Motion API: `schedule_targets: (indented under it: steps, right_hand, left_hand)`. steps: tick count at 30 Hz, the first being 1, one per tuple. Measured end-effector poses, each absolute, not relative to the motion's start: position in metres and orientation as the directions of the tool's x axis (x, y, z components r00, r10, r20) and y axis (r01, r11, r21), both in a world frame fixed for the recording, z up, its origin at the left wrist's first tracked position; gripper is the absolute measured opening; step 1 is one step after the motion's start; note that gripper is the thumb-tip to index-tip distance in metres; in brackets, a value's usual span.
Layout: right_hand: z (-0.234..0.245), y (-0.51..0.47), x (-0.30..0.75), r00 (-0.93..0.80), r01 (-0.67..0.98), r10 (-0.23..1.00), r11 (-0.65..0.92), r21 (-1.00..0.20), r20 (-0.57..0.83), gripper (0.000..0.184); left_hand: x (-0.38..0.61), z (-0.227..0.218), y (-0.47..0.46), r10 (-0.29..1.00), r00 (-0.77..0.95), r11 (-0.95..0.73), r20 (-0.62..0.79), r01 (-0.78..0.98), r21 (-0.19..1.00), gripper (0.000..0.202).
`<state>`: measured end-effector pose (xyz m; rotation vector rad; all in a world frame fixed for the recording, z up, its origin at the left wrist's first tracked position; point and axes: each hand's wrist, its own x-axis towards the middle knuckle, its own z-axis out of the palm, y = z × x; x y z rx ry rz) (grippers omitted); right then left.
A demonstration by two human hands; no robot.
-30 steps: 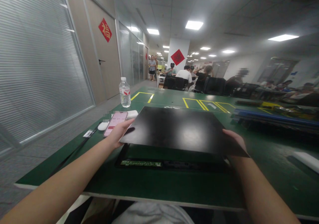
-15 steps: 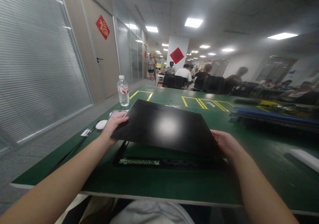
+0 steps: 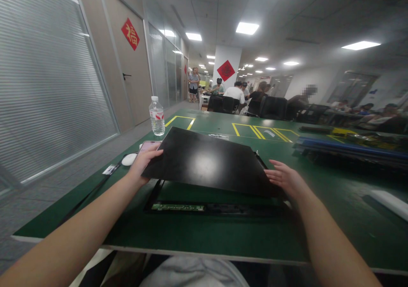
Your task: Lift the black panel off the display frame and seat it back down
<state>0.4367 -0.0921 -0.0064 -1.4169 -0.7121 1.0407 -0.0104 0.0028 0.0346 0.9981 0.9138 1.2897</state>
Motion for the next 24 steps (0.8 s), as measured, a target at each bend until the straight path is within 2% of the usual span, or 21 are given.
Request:
schedule_targets:
  steps: [9,15,24]
  right_hand:
    - [-0.009,-0.088,0.439,0.515,-0.043,0.847,-0.128,-0.991,-0.132,0.045]
    - [-0.014,-0.087,0.444,0.598,0.034,0.792,-0.176,-0.984,-0.121,0.036]
    - [-0.014,-0.087,0.443,0.639,0.116,0.760,-0.251,-0.961,-0.122,0.034]
  left_hand:
    - [-0.014,0.023,0.009,0.993,0.098,-0.034,0.061,-0.259,0.965,0.033]
    - [-0.012,0.013,0.014,0.990,0.136,0.066,-0.032,-0.256,0.964,0.035]
    - [-0.010,0.010,0.015,0.982,0.178,0.104,-0.058,-0.259,0.960,0.038]
